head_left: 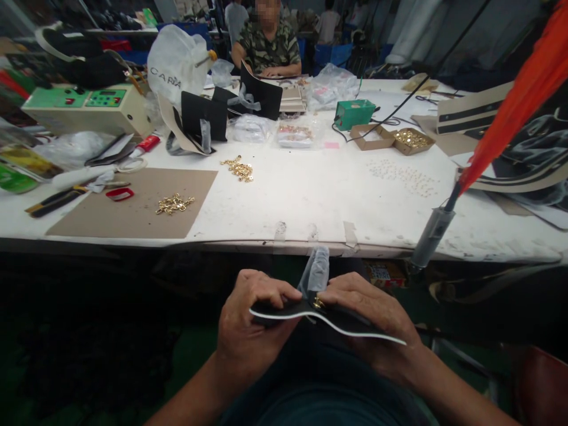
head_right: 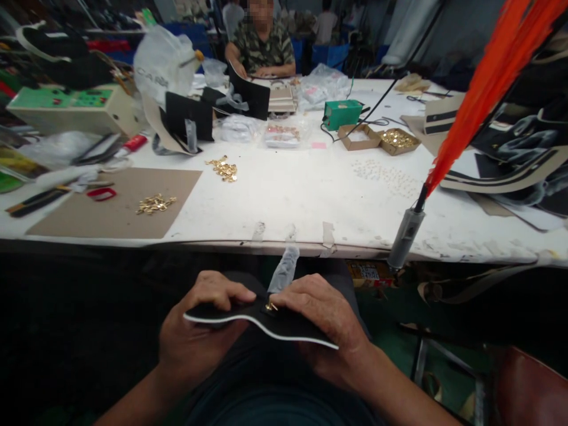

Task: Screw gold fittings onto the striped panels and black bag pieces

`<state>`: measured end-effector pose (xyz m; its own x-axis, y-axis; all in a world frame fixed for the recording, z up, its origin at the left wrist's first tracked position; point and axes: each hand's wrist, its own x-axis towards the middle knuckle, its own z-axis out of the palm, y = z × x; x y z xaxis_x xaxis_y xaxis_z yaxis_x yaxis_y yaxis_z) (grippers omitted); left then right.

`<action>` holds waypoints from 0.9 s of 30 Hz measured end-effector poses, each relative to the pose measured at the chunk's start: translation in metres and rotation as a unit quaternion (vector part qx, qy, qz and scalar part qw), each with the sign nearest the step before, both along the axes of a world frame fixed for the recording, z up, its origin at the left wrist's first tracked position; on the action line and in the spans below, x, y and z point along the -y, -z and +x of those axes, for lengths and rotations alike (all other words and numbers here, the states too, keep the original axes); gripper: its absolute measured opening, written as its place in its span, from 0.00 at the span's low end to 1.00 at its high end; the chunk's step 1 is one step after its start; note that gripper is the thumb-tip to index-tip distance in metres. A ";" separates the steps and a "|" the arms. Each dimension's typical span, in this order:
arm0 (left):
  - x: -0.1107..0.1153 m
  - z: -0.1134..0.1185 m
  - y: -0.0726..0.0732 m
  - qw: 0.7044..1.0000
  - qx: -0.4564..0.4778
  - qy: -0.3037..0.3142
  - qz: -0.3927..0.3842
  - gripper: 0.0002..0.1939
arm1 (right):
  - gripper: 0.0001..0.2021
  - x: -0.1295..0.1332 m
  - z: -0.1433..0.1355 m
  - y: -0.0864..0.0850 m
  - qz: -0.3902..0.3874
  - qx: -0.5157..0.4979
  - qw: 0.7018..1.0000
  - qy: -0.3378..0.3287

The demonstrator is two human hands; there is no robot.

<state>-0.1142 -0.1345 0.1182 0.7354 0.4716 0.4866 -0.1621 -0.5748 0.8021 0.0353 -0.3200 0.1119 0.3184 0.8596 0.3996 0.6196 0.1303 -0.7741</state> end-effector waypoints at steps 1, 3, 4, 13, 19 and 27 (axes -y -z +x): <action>0.001 -0.001 0.000 1.000 -0.017 0.000 0.005 0.14 | 0.17 -0.003 -0.001 -0.002 0.000 -0.010 1.000 0.008; 0.001 -0.001 -0.002 0.998 -0.054 0.009 -0.018 0.10 | 0.13 -0.008 -0.003 -0.006 -0.008 -0.051 0.999 0.010; 0.002 0.000 -0.002 0.996 -0.074 0.014 -0.042 0.08 | 0.11 -0.011 -0.003 -0.007 -0.020 -0.082 0.996 0.010; -0.038 0.056 0.018 0.943 -0.159 -0.035 -0.291 0.16 | 0.15 -0.063 0.041 0.004 -0.206 -0.274 0.929 0.136; -0.082 0.112 0.048 0.907 -0.205 -0.044 -0.366 0.15 | 0.13 -0.122 0.091 0.016 -0.306 -0.255 0.897 0.191; -0.102 0.142 0.062 0.918 -0.286 -0.068 -0.265 0.11 | 0.11 -0.151 0.114 0.041 -0.361 -0.204 0.883 0.220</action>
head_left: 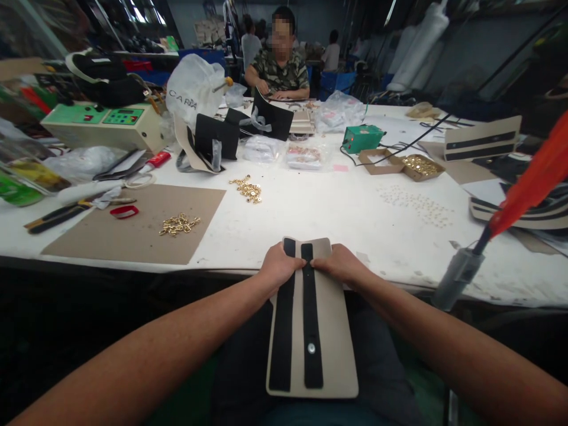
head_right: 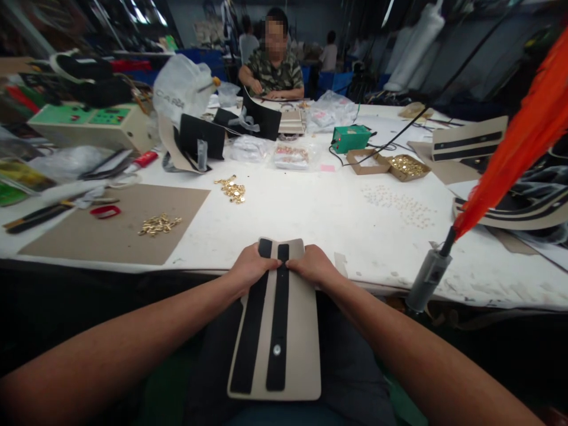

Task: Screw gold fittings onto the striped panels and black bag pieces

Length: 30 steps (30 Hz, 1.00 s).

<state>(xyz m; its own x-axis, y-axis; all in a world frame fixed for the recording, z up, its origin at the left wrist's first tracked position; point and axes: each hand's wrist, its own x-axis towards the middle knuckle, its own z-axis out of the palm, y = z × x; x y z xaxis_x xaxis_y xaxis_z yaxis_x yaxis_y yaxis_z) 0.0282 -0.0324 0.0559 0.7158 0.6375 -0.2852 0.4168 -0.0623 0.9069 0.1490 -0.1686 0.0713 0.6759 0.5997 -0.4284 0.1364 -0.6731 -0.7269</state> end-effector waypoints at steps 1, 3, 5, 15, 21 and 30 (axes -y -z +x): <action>-0.001 0.001 0.000 1.000 -0.007 0.008 0.015 0.11 | 0.11 -0.001 0.001 0.001 -0.008 0.006 1.000 0.001; -0.003 0.003 -0.001 0.999 -0.018 0.026 0.044 0.11 | 0.11 -0.003 0.001 0.001 -0.014 0.014 1.000 0.001; -0.005 0.003 -0.003 0.996 -0.025 0.041 0.079 0.13 | 0.10 -0.004 0.001 0.001 -0.010 0.020 1.000 -0.001; -0.002 -0.014 0.006 0.852 0.089 0.124 0.501 0.32 | 0.11 -0.005 0.006 -0.004 0.037 0.036 0.999 -0.009; -0.011 -0.008 0.024 0.861 0.123 0.218 0.444 0.12 | 0.08 -0.005 0.012 0.001 0.074 0.044 0.996 -0.038; -0.019 -0.003 0.021 0.893 0.107 0.204 0.387 0.15 | 0.15 0.046 0.160 0.021 0.025 0.228 0.953 0.197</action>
